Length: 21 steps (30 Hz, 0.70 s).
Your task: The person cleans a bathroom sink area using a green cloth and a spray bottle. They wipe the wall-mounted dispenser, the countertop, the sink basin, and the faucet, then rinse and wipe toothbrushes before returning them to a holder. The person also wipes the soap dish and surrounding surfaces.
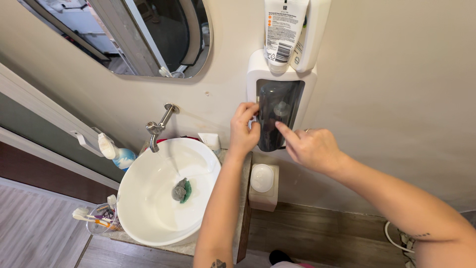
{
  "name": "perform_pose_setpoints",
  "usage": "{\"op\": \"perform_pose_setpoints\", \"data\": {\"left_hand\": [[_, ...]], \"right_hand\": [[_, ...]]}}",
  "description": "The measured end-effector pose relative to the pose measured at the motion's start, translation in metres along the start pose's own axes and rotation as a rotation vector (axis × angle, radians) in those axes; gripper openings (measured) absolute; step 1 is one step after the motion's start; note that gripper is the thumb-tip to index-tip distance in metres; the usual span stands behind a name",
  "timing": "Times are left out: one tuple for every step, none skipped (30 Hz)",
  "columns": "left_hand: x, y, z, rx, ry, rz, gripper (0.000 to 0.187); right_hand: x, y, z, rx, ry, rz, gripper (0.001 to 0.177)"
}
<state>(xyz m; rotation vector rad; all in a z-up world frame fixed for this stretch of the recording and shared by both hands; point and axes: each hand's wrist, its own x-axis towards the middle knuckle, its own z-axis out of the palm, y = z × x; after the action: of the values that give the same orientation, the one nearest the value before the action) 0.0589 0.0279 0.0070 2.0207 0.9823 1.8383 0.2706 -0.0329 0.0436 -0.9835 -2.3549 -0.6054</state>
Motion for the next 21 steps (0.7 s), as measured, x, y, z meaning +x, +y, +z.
{"op": "perform_pose_setpoints", "data": {"left_hand": [[-0.003, -0.001, 0.001, -0.055, 0.025, -0.065, 0.053], [-0.008, -0.001, 0.002, -0.109, 0.052, -0.134, 0.055], [-0.014, 0.000, 0.004, -0.104, 0.087, -0.154, 0.051], [-0.018, 0.000, 0.004, -0.096, 0.123, -0.172, 0.048], [-0.021, 0.000, 0.005, -0.088, 0.159, -0.189, 0.045], [-0.024, -0.001, 0.005, -0.061, 0.162, -0.167, 0.042], [-0.028, -0.002, 0.005, -0.033, 0.165, -0.145, 0.039], [-0.031, -0.003, 0.005, -0.006, 0.165, -0.124, 0.037], [-0.034, -0.003, 0.006, -0.007, 0.153, -0.113, 0.036], [-0.036, -0.004, 0.008, -0.006, 0.142, -0.100, 0.036], [-0.037, -0.005, 0.009, -0.005, 0.130, -0.087, 0.036], [-0.037, -0.006, 0.010, 0.000, 0.124, -0.086, 0.035], [-0.038, -0.007, 0.011, 0.005, 0.118, -0.086, 0.035], [-0.042, -0.008, 0.009, 0.010, 0.114, -0.094, 0.035], [-0.046, -0.011, 0.006, -0.005, 0.115, -0.134, 0.035], [-0.047, -0.016, 0.002, -0.019, 0.118, -0.174, 0.035], [-0.050, -0.022, -0.002, -0.033, 0.122, -0.214, 0.035], [-0.055, -0.028, -0.010, -0.009, 0.136, -0.246, 0.034], [-0.060, -0.037, -0.021, 0.016, 0.149, -0.278, 0.033], [-0.068, -0.046, -0.034, 0.042, 0.164, -0.313, 0.032], [-0.076, -0.056, -0.046, 0.078, 0.149, -0.343, 0.029]], "right_hand": [[-0.001, -0.002, 0.004, -0.025, -0.063, 0.013, 0.066], [-0.002, -0.004, 0.008, -0.047, -0.129, 0.025, 0.069], [-0.002, -0.006, 0.012, -0.069, -0.195, 0.036, 0.073], [-0.001, -0.009, 0.016, -0.117, -0.299, 0.056, 0.079], [0.001, -0.011, 0.019, -0.165, -0.402, 0.077, 0.085], [0.004, -0.013, 0.023, -0.215, -0.506, 0.097, 0.091], [0.008, -0.015, 0.025, -0.217, -0.491, 0.107, 0.092], [0.011, -0.017, 0.027, -0.219, -0.477, 0.120, 0.093], [0.015, -0.019, 0.028, -0.221, -0.463, 0.133, 0.094], [0.021, -0.020, 0.029, -0.212, -0.503, 0.149, 0.094], [0.027, -0.022, 0.029, -0.204, -0.542, 0.165, 0.094], [0.033, -0.024, 0.029, -0.197, -0.581, 0.178, 0.094], [0.038, -0.026, 0.028, -0.203, -0.590, 0.185, 0.094], [0.040, -0.028, 0.027, -0.207, -0.607, 0.186, 0.094], [0.041, -0.032, 0.026, -0.211, -0.624, 0.188, 0.094], [0.042, -0.036, 0.027, -0.172, -0.608, 0.154, 0.093], [0.043, -0.040, 0.029, -0.133, -0.593, 0.121, 0.091], [0.044, -0.044, 0.033, -0.094, -0.577, 0.087, 0.090], [0.046, -0.050, 0.041, -0.079, -0.611, 0.065, 0.087], [0.049, -0.061, 0.054, -0.063, -0.645, 0.041, 0.084], [0.050, -0.069, 0.068, -0.046, -0.680, 0.016, 0.081]]}}
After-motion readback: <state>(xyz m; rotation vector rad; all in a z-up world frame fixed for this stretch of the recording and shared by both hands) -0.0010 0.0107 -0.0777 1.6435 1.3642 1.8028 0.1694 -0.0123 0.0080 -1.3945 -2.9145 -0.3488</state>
